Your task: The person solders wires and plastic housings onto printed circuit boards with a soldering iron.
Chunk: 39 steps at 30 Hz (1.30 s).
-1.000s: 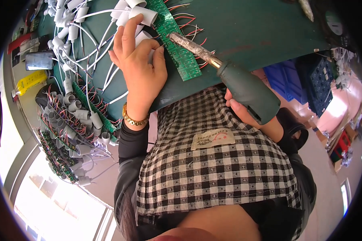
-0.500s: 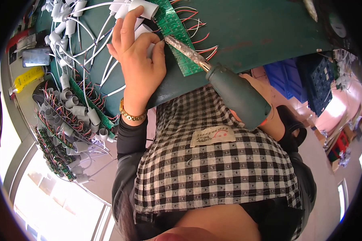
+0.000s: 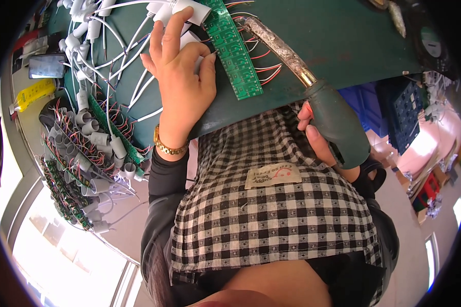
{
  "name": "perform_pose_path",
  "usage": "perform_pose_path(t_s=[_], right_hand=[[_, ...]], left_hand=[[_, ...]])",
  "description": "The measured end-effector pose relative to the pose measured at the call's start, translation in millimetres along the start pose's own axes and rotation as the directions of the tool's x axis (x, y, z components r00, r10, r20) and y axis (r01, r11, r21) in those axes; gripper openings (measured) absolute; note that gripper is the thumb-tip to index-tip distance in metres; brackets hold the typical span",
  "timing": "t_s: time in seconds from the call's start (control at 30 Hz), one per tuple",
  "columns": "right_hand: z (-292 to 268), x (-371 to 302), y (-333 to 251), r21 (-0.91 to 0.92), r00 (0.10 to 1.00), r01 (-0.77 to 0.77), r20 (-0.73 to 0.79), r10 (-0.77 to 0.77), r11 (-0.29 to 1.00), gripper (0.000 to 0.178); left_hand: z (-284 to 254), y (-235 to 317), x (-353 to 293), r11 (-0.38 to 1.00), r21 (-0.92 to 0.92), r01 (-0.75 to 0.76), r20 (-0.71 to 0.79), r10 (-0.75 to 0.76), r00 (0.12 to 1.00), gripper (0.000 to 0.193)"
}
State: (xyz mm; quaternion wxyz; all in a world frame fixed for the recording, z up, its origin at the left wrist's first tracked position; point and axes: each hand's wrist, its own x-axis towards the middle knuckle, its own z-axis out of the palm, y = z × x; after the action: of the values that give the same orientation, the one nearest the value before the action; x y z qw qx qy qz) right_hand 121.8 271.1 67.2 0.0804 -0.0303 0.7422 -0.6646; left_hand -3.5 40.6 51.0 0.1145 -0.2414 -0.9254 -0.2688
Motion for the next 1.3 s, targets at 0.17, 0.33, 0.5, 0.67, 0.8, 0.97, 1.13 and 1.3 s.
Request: perform_pose_path(t_s=[0.17,0.33,0.5,0.67,0.8,0.97,1.13,1.3], right_hand=[[0,-7,6,0.076,1.0,0.016,-0.021,-0.015,0.997,0.032],[1,-6,17,0.148,0.994,0.078,-0.089,-0.065,0.986,0.032],[-1,-5,28,0.164,0.974,0.146,-0.198,-0.113,0.976,0.037],[-7,5,34,0.193,0.954,0.16,-0.281,-0.101,0.968,0.039],[-6,7,37,0.291,0.937,0.185,-0.341,-0.079,0.939,0.039],[-6,7,42,0.43,0.942,0.207,-0.329,-0.062,0.879,0.041],[-4,6,45,0.442,0.948,0.209,-0.309,-0.07,0.873,0.04],[0,7,28,0.445,0.946,0.18,-0.322,-0.031,0.877,0.038]], left_hand=[[5,-1,1,0.999,-0.039,-0.018,-0.011,0.018,1.0,0.006],[4,-3,-1,0.999,-0.046,-0.023,-0.01,0.023,1.0,0.006],[2,-7,0,0.996,-0.08,-0.035,0.02,0.036,0.999,0.005],[-8,5,-8,0.997,0.081,0.015,-0.031,-0.012,0.999,0.03],[-31,4,-38,0.989,0.024,0.149,-0.03,-0.148,0.988,0.031],[-49,4,-31,0.944,0.262,0.201,0.121,-0.239,0.963,0.026],[-52,10,21,0.963,0.199,-0.183,-0.026,0.192,0.981,0.032],[1,0,82,0.88,-0.162,-0.447,0.113,0.467,0.877,0.029]])
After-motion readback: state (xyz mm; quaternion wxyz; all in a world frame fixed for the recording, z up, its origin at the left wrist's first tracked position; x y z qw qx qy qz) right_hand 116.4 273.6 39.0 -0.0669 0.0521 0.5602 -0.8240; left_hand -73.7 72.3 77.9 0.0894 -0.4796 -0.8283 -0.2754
